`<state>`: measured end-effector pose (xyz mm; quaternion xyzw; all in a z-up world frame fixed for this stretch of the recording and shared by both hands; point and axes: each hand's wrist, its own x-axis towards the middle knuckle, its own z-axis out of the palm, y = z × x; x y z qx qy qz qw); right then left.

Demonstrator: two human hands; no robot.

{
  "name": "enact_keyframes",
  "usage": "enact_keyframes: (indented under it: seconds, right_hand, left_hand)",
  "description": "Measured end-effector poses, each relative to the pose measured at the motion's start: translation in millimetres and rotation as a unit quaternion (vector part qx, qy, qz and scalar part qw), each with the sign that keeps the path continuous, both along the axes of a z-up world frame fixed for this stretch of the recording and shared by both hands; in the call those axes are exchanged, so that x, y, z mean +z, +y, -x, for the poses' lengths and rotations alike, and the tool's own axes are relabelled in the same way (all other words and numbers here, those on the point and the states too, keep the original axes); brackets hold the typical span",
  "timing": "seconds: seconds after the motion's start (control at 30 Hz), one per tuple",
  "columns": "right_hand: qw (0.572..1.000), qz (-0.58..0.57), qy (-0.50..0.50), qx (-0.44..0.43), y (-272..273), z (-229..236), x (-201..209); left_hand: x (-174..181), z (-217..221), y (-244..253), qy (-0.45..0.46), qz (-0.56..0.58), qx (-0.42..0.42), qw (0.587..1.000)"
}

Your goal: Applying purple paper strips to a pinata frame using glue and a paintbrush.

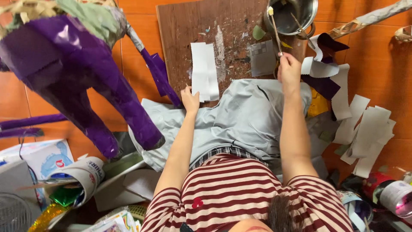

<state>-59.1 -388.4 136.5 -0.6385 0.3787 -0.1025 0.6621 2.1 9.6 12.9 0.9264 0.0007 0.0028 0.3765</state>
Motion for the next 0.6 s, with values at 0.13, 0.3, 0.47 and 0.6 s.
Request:
enact_keyframes:
  seconds: [0.13,0.3,0.47,0.6]
  right_hand:
    - [0.989,-0.139,-0.05,0.015,63.5,10.4,38.2]
    - [0.975,-0.135,0.068,0.16,126.7,4.9,-22.0]
    - [0.778,0.486,-0.005,0.398,211.2,-29.3,32.0]
    - [0.697,0.526,0.148,0.465,240.6,-62.8,29.9]
  left_hand:
    - [-13.4,0.0,16.8,-0.045,-0.015,0.008,0.999]
    - [-38.7,15.2,22.6,0.242,0.437,0.13,0.857]
    - [-28.3,24.1,16.8,0.319,0.567,0.173,0.739]
    - [6.5,20.2,13.7,0.384,0.516,0.167,0.747]
